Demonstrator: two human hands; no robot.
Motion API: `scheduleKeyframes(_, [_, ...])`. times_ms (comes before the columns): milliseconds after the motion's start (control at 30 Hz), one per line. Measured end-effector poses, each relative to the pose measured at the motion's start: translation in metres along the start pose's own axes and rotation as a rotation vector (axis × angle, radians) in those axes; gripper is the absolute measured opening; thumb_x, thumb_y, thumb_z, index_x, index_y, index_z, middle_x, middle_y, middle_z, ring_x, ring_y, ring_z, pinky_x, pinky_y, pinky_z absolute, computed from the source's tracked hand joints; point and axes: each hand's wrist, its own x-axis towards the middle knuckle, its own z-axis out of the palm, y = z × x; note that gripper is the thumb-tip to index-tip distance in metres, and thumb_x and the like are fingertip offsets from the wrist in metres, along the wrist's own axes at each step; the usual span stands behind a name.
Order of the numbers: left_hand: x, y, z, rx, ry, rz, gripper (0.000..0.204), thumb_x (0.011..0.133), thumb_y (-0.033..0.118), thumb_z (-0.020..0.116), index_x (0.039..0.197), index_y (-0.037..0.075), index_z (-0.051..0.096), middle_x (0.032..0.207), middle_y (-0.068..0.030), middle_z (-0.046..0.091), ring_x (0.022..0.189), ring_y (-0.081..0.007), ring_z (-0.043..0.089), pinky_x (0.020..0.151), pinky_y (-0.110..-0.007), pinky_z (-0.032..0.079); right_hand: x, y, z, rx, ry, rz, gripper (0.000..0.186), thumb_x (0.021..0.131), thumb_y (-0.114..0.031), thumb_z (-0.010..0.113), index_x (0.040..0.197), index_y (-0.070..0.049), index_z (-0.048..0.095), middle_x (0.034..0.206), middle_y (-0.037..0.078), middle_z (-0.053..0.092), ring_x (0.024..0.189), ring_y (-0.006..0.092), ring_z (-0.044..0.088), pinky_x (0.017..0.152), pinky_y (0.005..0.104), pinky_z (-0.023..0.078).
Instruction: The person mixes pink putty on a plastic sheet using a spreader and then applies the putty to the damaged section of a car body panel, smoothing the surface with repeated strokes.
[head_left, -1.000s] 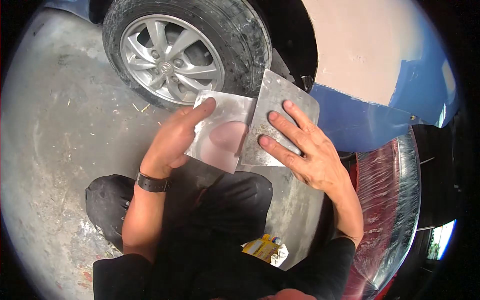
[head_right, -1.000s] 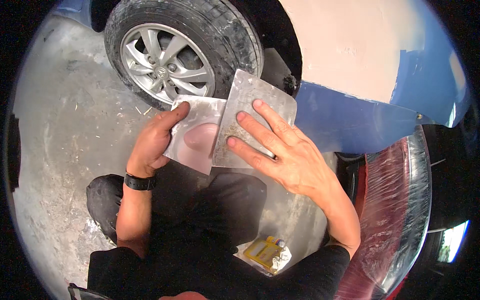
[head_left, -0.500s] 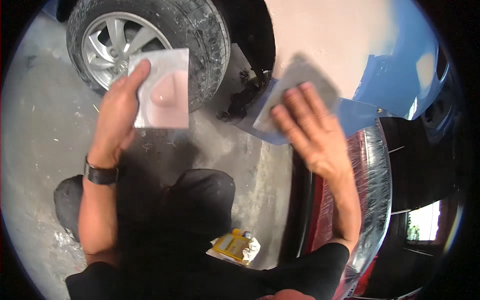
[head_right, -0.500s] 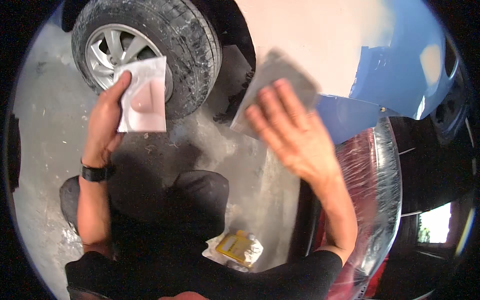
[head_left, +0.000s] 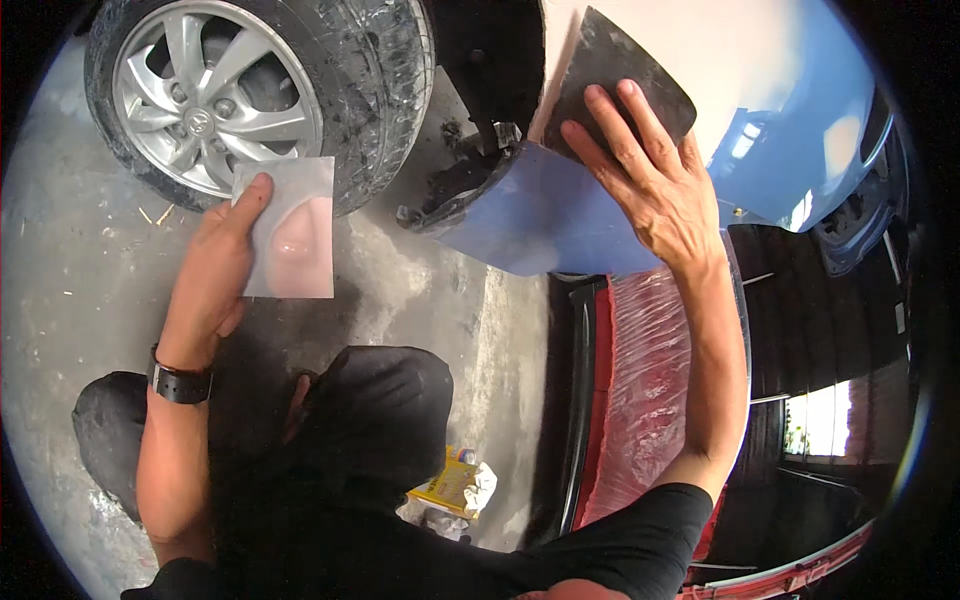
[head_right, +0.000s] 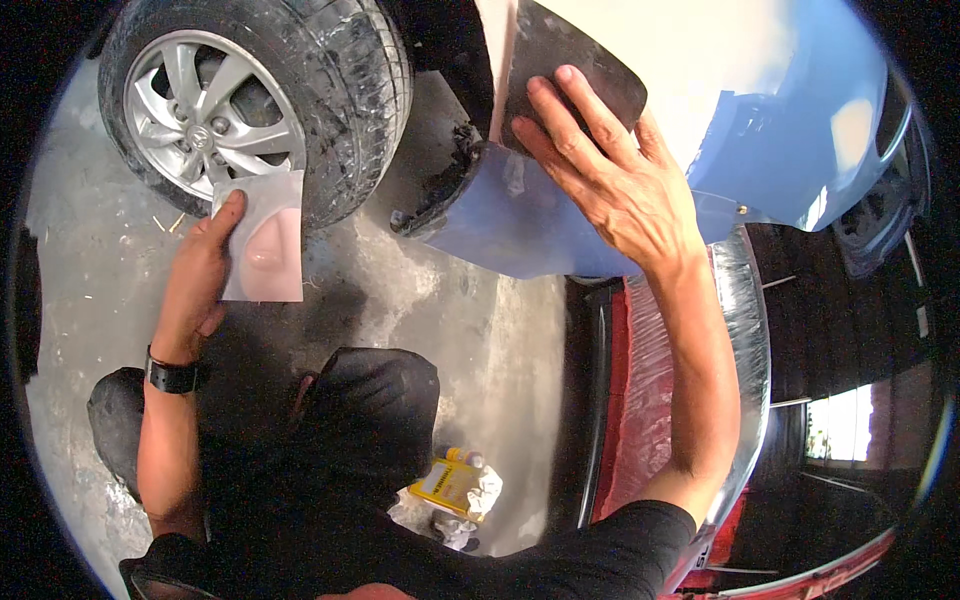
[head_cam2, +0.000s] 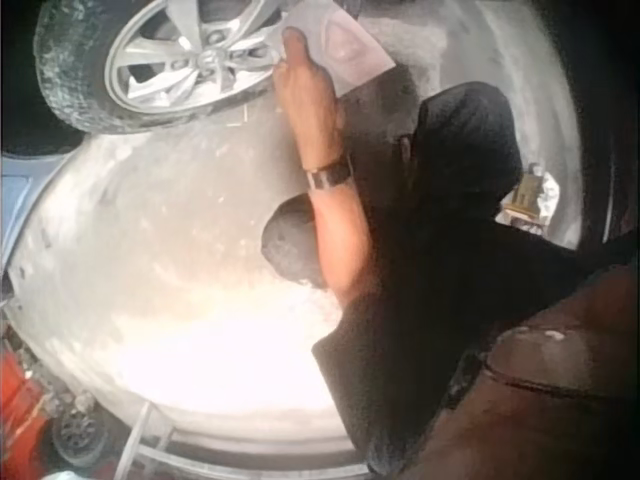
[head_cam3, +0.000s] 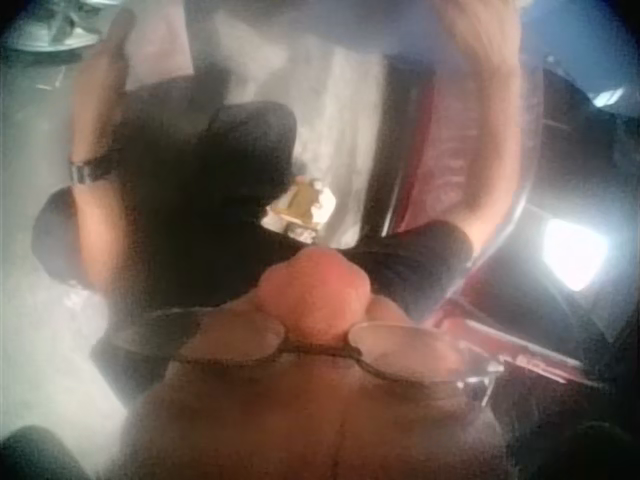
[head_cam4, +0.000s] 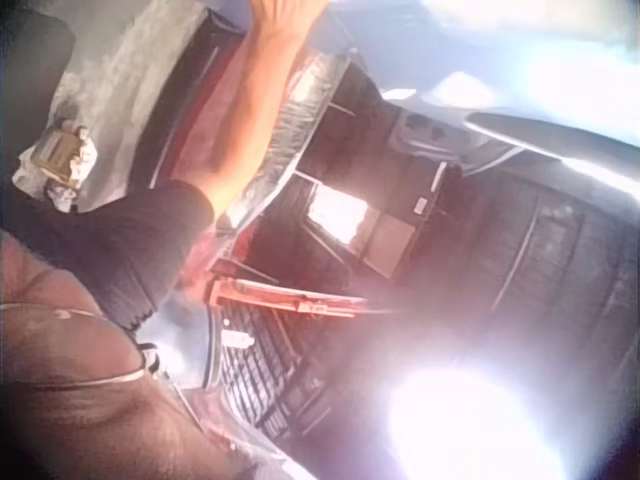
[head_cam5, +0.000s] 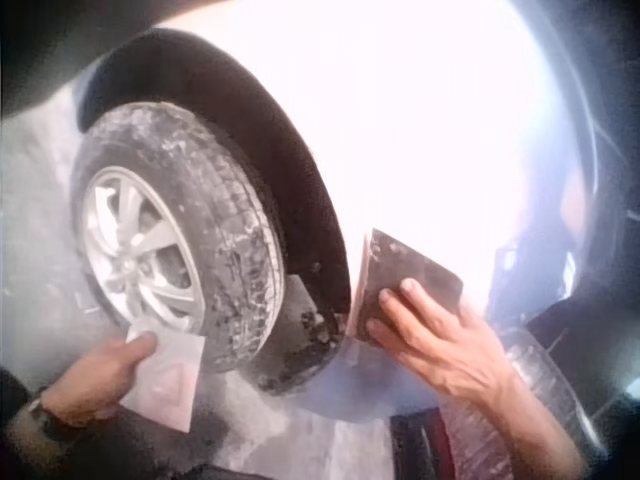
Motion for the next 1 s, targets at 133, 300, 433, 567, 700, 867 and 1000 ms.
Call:
scheduleKeyframes(133, [0.000,-0.001,0.000,-0.071,-0.024,0.009,0.044,0.102,0.040,0.051,0.104,-0.001,0.068,0.088,-0.0057,0.069,0.070,-0.0122,0.064,0.063,-0.027,0.050,0.007,0.000,-0.001,-0.005,-0.017,-0.027,0.059,0.091,-0.013,0.049,0.148,-0.028,0.046,0.161,-0.002,0.029,0.150,0.0216,0.026,0.091,0.0441,0.047])
scheduleKeyframes(300, [-0.003,0.004,0.001,-0.083,-0.028,0.008,0.043,0.102,0.039,0.052,0.109,-0.001,0.067,0.093,-0.0062,0.070,0.076,-0.0127,0.066,0.070,-0.028,0.052,0.008,0.002,0.000,-0.019,-0.022,-0.038,0.059,0.090,-0.013,0.051,0.148,-0.027,0.046,0.161,-0.002,0.029,0.150,0.0209,0.025,0.095,0.0445,0.046])
scheduleKeyframes(433, [-0.003,0.005,0.001,-0.110,-0.026,0.016,0.043,0.102,0.039,0.052,0.110,-0.001,0.066,0.093,-0.0065,0.070,0.076,-0.0132,0.066,0.070,-0.028,0.053,0.000,0.005,-0.001,-0.023,-0.007,-0.006,0.054,0.088,-0.018,0.053,0.143,-0.023,0.053,0.158,-0.001,0.034,0.149,0.0226,0.028,0.103,0.0467,0.044])
scheduleKeyframes(567, [-0.001,0.006,-0.002,-0.108,0.006,0.012,0.044,0.099,0.043,0.057,0.105,0.001,0.069,0.091,-0.0061,0.071,0.073,-0.0147,0.066,0.068,-0.029,0.053,-0.004,-0.003,-0.015,-0.046,-0.059,0.035,0.055,0.092,-0.015,0.050,0.146,-0.027,0.049,0.160,-0.001,0.031,0.149,0.0231,0.027,0.089,0.0491,0.053])
scheduleKeyframes(700, [-0.001,0.007,0.000,-0.104,-0.013,0.025,0.044,0.099,0.043,0.057,0.105,0.001,0.069,0.092,-0.0061,0.071,0.074,-0.0142,0.066,0.070,-0.029,0.052,0.008,0.003,-0.012,-0.038,-0.014,-0.011,0.056,0.093,-0.014,0.048,0.147,-0.028,0.047,0.161,-0.001,0.030,0.149,0.0222,0.027,0.083,0.0448,0.054])
scheduleKeyframes(867, [0.000,0.008,-0.001,-0.099,-0.031,0.030,0.044,0.100,0.042,0.056,0.105,0.000,0.070,0.093,-0.0054,0.071,0.077,-0.0130,0.066,0.072,-0.028,0.051,0.016,0.011,-0.010,-0.068,-0.017,-0.049,0.059,0.092,-0.013,0.049,0.149,-0.029,0.045,0.161,-0.002,0.030,0.149,0.0218,0.026,0.092,0.0443,0.048])
scheduleKeyframes(1000, [0.002,0.006,-0.001,-0.083,-0.051,0.039,0.044,0.100,0.042,0.056,0.106,0.001,0.069,0.095,-0.0049,0.071,0.079,-0.0127,0.065,0.074,-0.028,0.050,0.020,0.010,-0.012,-0.084,-0.025,-0.049,0.062,0.090,-0.012,0.051,0.149,-0.030,0.044,0.162,-0.003,0.028,0.150,0.0212,0.025,0.100,0.0439,0.043])
